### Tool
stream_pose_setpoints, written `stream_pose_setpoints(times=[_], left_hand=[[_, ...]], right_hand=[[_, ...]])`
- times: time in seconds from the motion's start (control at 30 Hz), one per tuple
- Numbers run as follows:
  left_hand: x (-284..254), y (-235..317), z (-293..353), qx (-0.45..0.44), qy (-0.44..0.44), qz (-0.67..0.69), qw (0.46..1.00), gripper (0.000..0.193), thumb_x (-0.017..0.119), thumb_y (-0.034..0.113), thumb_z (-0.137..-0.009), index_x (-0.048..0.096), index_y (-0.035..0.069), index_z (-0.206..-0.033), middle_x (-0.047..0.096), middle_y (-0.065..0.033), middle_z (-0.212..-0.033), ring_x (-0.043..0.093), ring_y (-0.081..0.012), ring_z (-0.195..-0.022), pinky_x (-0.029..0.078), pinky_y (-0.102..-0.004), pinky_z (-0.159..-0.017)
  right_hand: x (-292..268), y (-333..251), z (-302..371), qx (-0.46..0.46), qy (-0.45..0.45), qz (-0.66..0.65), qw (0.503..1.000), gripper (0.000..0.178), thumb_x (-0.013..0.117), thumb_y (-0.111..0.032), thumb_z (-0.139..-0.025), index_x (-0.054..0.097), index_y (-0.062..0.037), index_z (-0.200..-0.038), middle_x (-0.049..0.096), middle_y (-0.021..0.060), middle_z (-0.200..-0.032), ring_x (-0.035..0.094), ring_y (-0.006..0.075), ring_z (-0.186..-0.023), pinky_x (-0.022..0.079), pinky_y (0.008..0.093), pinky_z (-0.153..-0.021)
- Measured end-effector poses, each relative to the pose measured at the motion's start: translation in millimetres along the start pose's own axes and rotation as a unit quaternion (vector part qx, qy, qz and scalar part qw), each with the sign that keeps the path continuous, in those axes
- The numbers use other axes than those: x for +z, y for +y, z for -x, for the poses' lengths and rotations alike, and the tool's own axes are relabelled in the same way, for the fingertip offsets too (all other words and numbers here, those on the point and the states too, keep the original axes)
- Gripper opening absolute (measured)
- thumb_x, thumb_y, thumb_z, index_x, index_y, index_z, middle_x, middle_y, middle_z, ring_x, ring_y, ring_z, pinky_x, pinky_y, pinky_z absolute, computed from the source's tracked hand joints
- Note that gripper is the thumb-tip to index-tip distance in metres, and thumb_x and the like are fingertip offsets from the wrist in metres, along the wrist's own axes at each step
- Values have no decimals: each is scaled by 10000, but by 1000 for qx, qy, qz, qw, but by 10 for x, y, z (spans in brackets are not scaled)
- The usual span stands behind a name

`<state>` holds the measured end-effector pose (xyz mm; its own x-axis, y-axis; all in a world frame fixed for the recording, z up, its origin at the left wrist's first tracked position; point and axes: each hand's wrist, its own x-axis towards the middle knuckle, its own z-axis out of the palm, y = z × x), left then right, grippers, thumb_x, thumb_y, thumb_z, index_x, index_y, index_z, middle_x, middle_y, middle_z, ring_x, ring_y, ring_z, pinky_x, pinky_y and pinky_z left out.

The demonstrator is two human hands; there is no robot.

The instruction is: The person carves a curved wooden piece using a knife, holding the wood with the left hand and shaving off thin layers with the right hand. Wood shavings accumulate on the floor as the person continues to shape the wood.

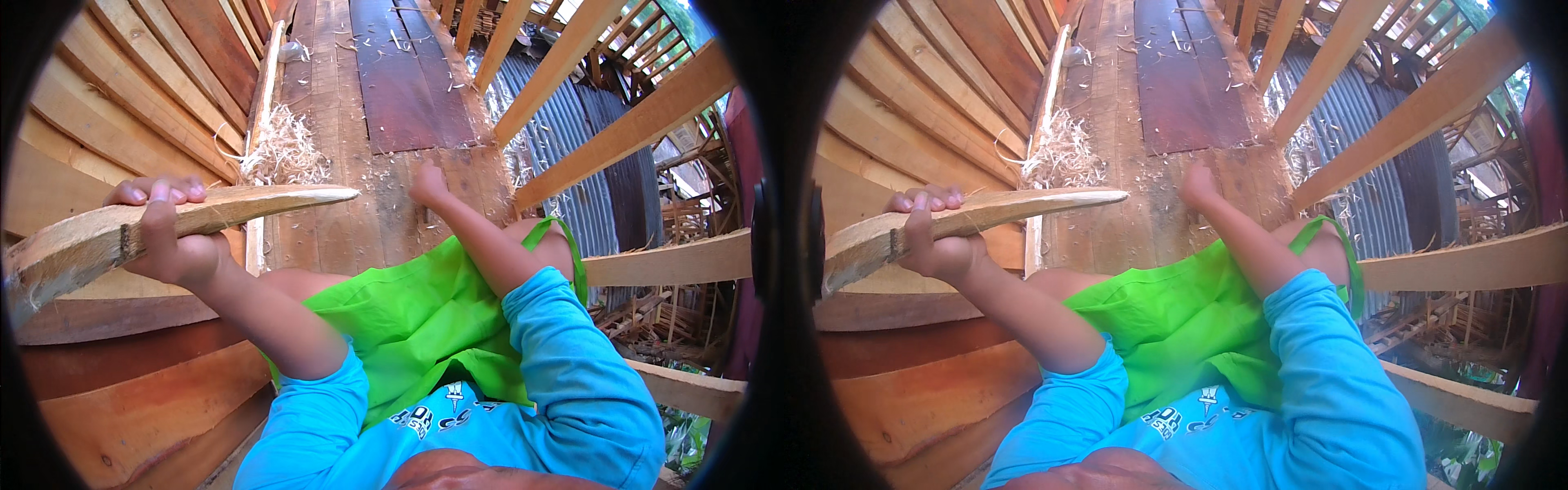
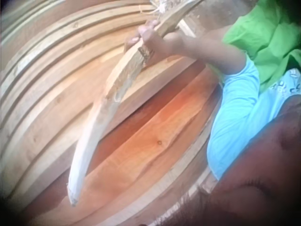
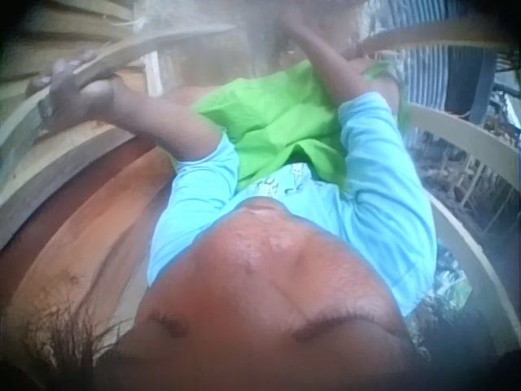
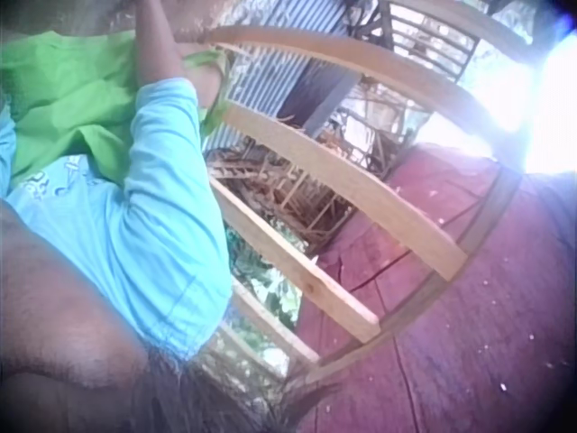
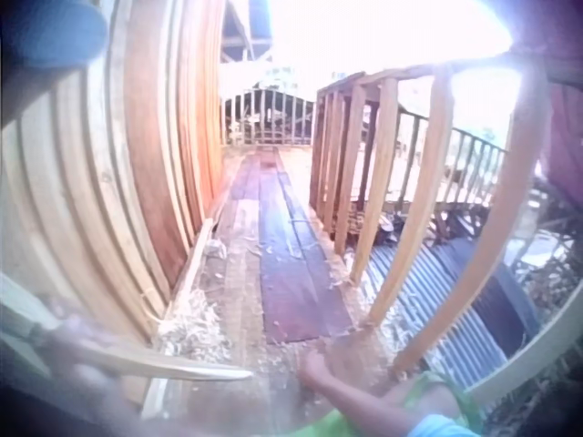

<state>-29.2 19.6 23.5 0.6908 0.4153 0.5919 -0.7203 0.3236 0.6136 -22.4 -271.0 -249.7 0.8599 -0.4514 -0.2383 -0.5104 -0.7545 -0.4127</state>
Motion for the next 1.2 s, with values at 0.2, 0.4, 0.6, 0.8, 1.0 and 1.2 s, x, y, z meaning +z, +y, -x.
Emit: stream_pose_setpoints(times=[0.2,0.4,0.6,0.8,1.0,1.2], left_hand=[[12,-22,13,-10,-10,25,1000,164,548,10,-687,482,83,-818,444,-36,-617,449,-131,-553,428,-305,-547],[-6,30,-4,-24,-11,43,999,166,552,20,-697,481,89,-831,454,-30,-631,449,-131,-555,428,-308,-559],[-57,42,-27,-36,-16,45,998,163,554,35,-702,473,97,-828,450,-31,-635,448,-133,-553,420,-316,-569],[-78,41,-43,-38,-4,84,996,204,544,-24,-679,465,55,-850,461,-52,-633,452,-127,-529,450,-304,-510],[-74,92,-47,-53,-30,73,995,173,544,18,-696,470,81,-839,457,-49,-636,448,-144,-547,419,-316,-560],[-188,194,-86,-27,-29,21,999,168,559,55,-701,475,94,-841,454,-38,-646,448,-145,-569,406,-316,-581]], right_hand=[[29,76,66,41,-20,76,996,445,599,-125,-770,491,96,-1142,618,298,-1060,616,383,-1045,509,409,-883],[55,15,141,26,20,97,995,164,576,-84,-815,698,-19,-904,674,204,-1008,661,347,-966,540,427,-819],[111,-46,69,44,86,42,994,183,514,-46,-845,685,8,-879,672,233,-944,670,381,-890,551,446,-762],[203,-183,151,14,95,16,995,175,504,-23,-833,672,25,-844,664,248,-889,661,405,-869,543,460,-740],[589,-430,87,30,100,-49,993,130,601,-24,-787,677,2,-889,667,220,-910,657,401,-877,546,445,-726],[852,-879,22,-186,-63,-195,961,108,683,-57,-680,690,-8,-775,664,205,-823,650,353,-772,521,425,-680]])
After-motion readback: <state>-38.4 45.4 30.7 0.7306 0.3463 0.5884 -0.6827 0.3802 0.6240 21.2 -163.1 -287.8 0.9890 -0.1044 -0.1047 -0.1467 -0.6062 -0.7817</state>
